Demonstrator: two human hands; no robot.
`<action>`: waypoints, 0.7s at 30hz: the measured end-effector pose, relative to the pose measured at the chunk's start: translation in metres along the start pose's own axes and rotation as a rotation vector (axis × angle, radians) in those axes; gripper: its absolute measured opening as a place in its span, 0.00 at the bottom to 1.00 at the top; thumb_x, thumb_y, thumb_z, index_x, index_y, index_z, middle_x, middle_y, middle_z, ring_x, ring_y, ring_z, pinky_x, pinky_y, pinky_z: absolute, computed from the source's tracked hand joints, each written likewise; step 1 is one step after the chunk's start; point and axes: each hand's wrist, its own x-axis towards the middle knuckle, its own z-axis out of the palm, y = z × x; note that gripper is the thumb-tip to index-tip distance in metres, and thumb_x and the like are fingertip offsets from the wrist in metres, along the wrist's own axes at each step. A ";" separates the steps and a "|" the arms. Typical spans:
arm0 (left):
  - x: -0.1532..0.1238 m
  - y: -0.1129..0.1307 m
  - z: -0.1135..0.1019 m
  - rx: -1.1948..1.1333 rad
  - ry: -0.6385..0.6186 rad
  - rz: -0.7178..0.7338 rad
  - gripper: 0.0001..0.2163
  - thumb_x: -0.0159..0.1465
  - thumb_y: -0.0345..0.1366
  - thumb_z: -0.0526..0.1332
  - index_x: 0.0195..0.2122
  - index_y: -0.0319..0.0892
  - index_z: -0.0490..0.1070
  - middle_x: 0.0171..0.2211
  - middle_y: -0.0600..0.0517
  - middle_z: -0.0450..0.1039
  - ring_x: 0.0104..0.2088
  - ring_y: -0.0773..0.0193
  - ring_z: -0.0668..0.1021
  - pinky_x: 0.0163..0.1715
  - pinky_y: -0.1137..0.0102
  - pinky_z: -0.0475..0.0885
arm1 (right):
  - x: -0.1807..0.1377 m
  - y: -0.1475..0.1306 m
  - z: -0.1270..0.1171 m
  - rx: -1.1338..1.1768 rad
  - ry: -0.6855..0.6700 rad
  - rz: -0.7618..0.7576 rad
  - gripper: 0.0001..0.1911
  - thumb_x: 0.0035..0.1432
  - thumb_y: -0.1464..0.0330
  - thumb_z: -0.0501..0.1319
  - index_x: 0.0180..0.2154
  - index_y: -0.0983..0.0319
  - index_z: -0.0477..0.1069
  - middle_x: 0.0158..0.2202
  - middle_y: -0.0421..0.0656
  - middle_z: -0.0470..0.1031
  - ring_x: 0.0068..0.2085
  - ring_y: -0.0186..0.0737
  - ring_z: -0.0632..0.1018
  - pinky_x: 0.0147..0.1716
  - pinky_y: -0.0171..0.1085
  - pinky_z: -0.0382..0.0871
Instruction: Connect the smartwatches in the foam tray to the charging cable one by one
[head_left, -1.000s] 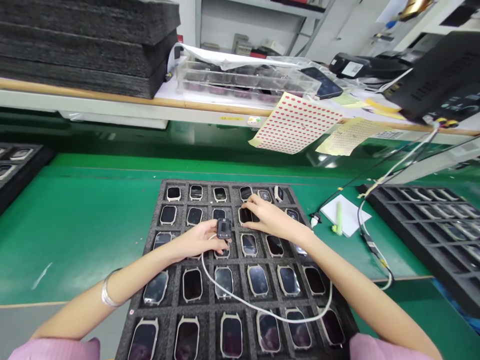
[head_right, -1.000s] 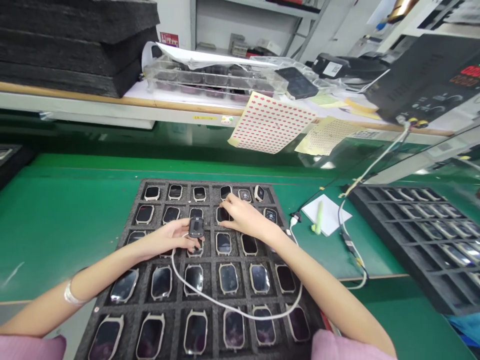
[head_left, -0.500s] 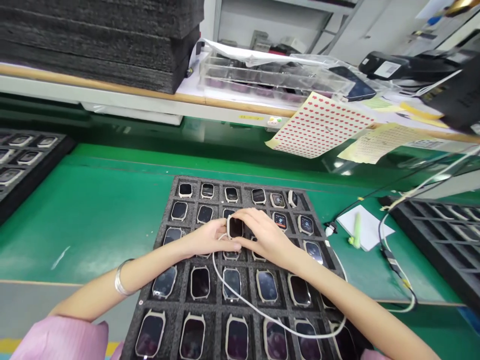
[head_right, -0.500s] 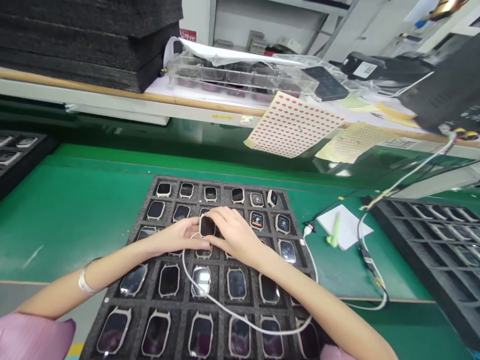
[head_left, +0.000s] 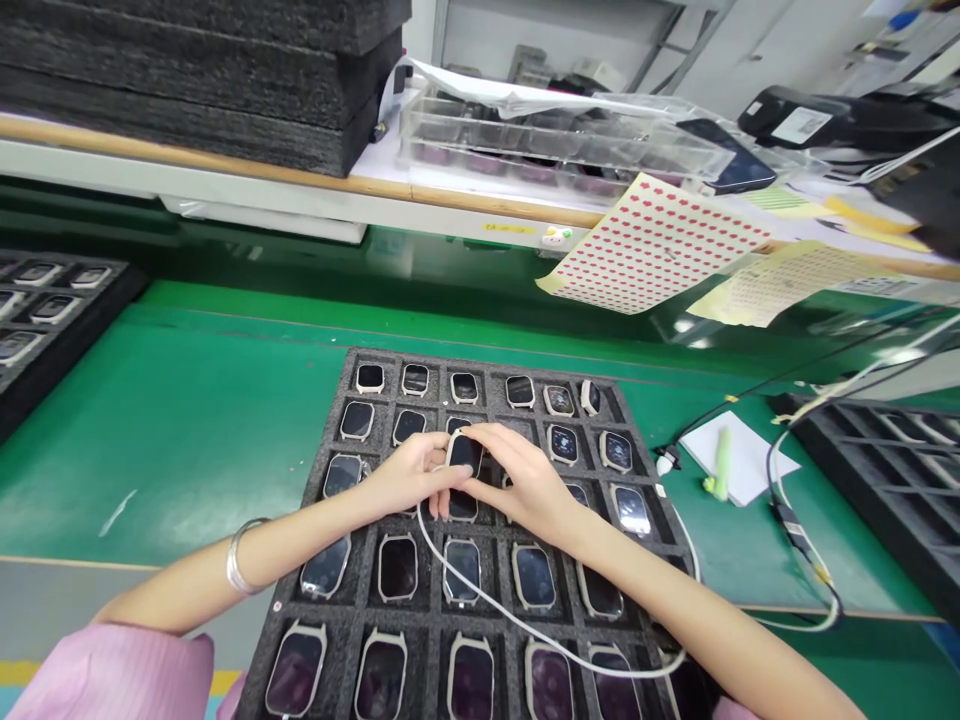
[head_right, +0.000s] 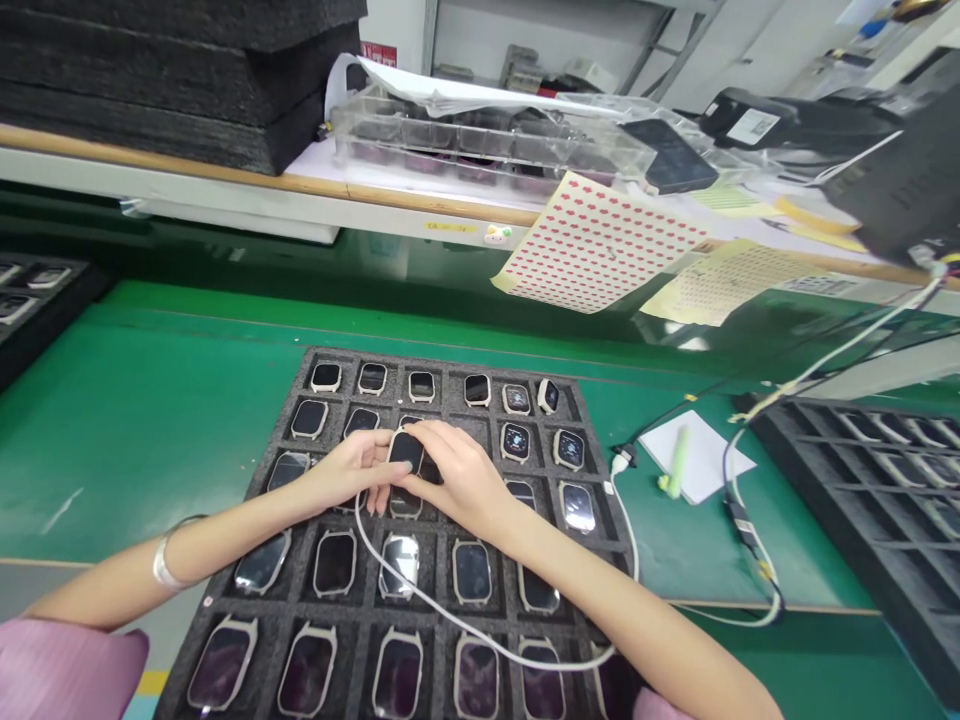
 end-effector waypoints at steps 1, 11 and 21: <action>0.000 0.000 0.000 0.005 0.000 0.001 0.21 0.58 0.48 0.64 0.42 0.35 0.65 0.16 0.56 0.67 0.14 0.69 0.71 0.13 0.79 0.65 | 0.000 -0.001 -0.001 0.005 -0.002 -0.006 0.18 0.63 0.62 0.60 0.52 0.62 0.63 0.47 0.51 0.71 0.48 0.51 0.74 0.47 0.50 0.71; -0.005 0.002 0.000 0.034 -0.006 0.026 0.20 0.59 0.46 0.64 0.44 0.34 0.68 0.14 0.59 0.63 0.12 0.72 0.65 0.11 0.80 0.58 | 0.002 -0.010 -0.007 0.111 -0.003 0.011 0.18 0.60 0.69 0.61 0.51 0.61 0.63 0.45 0.50 0.69 0.45 0.47 0.73 0.44 0.45 0.73; -0.007 0.003 0.000 0.052 -0.024 0.040 0.17 0.59 0.46 0.64 0.38 0.35 0.68 0.14 0.59 0.62 0.12 0.73 0.64 0.12 0.79 0.58 | -0.001 -0.008 -0.005 0.078 0.032 -0.025 0.21 0.60 0.69 0.60 0.54 0.60 0.61 0.46 0.50 0.69 0.45 0.48 0.74 0.43 0.45 0.73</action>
